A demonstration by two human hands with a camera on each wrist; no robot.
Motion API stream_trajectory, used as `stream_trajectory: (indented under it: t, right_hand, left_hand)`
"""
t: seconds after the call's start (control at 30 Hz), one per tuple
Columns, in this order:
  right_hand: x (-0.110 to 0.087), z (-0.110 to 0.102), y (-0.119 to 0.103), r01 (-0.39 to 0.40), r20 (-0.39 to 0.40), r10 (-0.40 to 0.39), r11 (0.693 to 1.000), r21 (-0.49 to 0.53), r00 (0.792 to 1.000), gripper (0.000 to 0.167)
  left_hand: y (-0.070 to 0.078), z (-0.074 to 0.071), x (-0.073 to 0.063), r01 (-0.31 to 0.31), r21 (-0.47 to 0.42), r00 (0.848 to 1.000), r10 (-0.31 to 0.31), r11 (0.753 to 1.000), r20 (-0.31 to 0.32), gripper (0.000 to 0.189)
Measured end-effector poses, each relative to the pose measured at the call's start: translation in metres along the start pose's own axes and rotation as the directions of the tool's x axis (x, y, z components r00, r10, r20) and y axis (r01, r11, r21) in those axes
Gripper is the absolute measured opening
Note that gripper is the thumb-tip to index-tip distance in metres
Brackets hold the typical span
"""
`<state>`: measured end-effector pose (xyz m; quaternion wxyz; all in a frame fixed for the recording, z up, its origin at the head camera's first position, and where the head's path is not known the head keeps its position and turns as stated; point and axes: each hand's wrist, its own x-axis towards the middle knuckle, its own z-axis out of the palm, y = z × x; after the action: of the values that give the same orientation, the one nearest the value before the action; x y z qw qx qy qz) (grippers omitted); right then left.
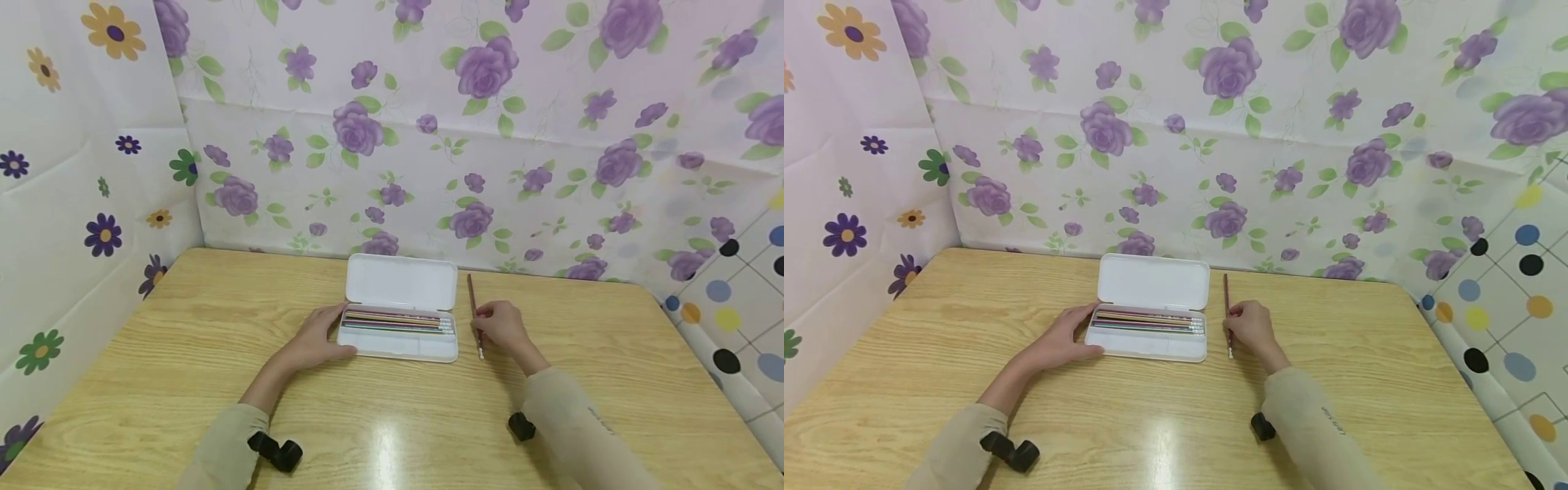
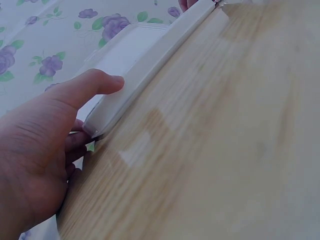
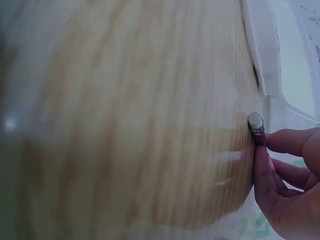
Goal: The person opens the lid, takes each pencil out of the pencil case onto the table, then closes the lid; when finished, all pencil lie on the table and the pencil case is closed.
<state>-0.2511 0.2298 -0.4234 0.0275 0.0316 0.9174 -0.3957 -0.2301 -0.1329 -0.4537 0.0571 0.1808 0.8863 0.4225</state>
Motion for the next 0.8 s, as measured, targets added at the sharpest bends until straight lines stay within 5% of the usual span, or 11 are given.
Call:
stream_trajectory:
  t: [0.23,0.8]
  right_hand:
    - [0.0004,0.0006,-0.0009,0.05,-0.021,-0.051,0.996,-0.076,0.998,0.024]
    - [-0.0009,-0.0057,-0.0019,0.025,0.035,-0.024,1.0,-0.019,0.999,0.035]
  left_hand:
    - [0.0006,-0.0004,0.0,0.004,-0.002,1.0,-0.004,1.0,-0.005,0.093]
    - [-0.0002,0.0004,-0.0004,0.0,0.005,1.0,0.0,1.0,0.001,0.092]
